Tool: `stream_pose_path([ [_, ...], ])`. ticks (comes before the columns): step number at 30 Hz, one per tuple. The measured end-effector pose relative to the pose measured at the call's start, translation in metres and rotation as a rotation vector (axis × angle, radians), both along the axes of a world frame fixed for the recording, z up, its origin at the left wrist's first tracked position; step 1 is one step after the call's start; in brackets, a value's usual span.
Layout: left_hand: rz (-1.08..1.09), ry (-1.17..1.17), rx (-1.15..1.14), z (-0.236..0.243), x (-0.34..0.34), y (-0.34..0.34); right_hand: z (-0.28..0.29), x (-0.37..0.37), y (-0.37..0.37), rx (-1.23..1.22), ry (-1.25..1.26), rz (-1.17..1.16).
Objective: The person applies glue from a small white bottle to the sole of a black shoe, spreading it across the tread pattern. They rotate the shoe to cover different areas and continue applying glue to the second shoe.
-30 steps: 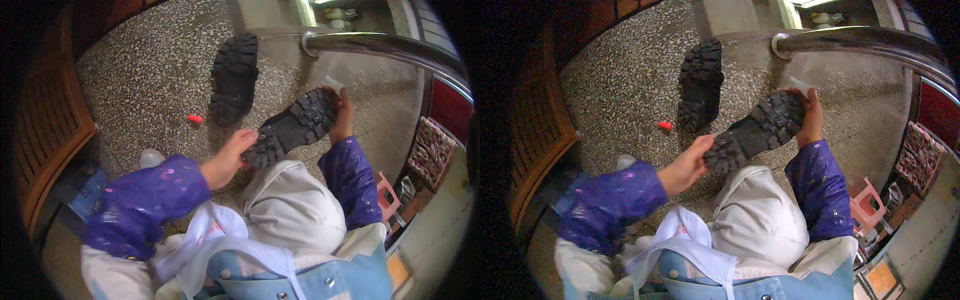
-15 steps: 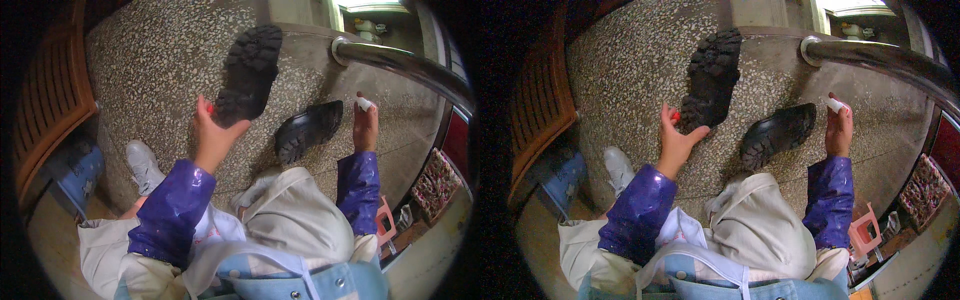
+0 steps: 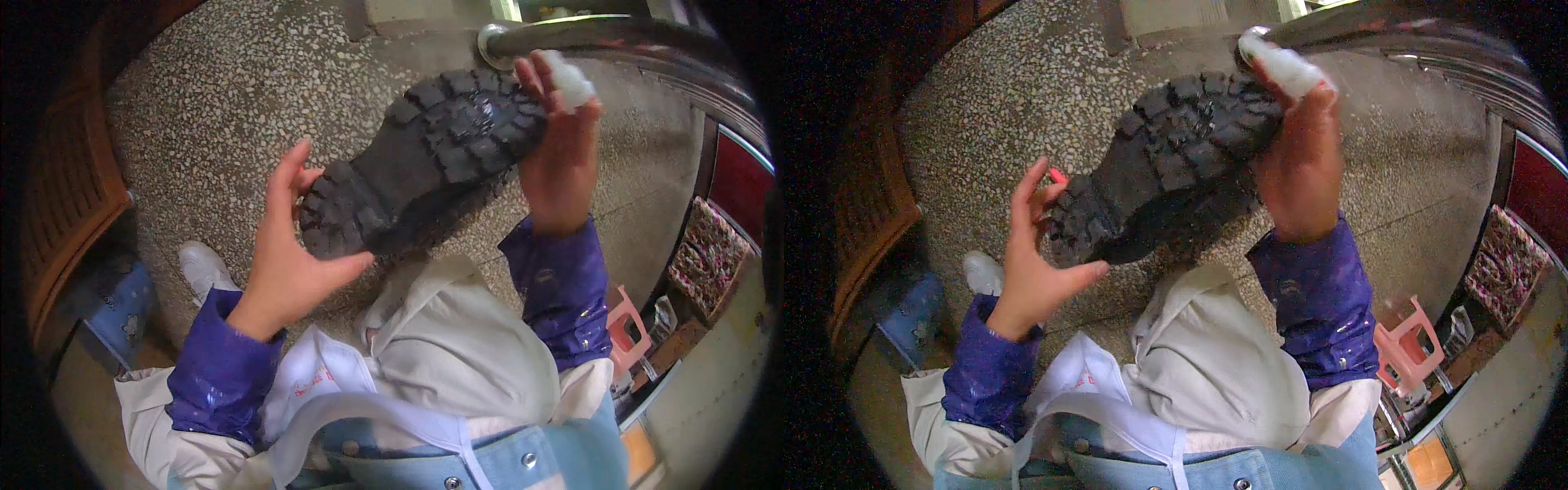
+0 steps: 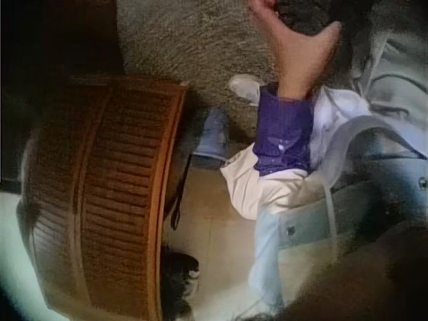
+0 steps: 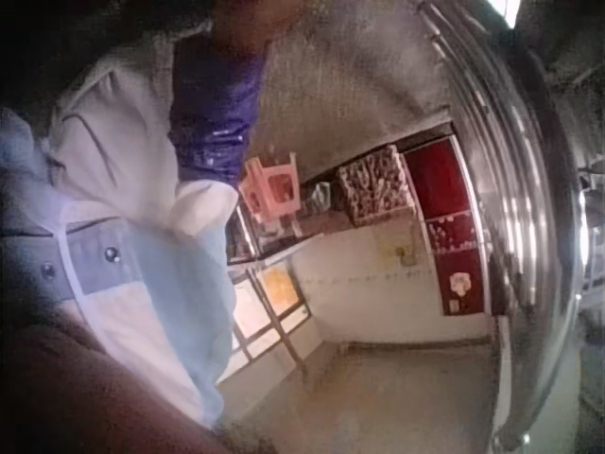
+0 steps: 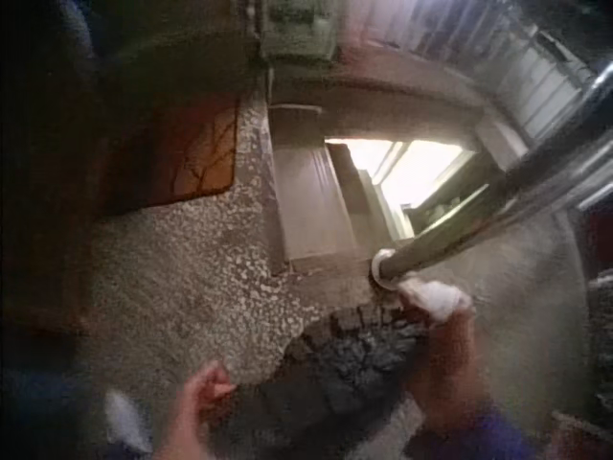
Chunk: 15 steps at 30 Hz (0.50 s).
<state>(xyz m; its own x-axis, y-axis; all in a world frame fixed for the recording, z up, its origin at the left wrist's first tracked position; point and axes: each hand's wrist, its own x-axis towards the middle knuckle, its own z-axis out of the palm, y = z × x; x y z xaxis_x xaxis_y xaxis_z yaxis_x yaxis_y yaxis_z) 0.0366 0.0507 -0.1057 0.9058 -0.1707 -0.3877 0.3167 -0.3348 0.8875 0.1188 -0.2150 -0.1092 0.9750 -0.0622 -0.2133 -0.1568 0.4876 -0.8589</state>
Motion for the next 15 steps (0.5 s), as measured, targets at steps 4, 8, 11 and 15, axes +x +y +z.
stream_pose_path([
  [4, -0.036, -0.074, -0.152, 0.025, -0.004, -0.002, 0.028, -0.014, -0.003, 0.186, 0.084, -0.041],
  [8, -0.104, 0.01, -0.247, 0.044, -0.005, -0.008, 0.044, -0.038, -0.014, 0.162, 0.152, -0.168],
  [11, -0.037, 0.278, -0.472, 0.053, -0.008, -0.007, 0.046, -0.055, -0.028, 0.254, 0.116, -0.13],
  [15, 0.041, 0.616, -0.634, 0.047, -0.009, -0.009, 0.042, -0.077, -0.039, 0.331, 0.068, -0.118],
])
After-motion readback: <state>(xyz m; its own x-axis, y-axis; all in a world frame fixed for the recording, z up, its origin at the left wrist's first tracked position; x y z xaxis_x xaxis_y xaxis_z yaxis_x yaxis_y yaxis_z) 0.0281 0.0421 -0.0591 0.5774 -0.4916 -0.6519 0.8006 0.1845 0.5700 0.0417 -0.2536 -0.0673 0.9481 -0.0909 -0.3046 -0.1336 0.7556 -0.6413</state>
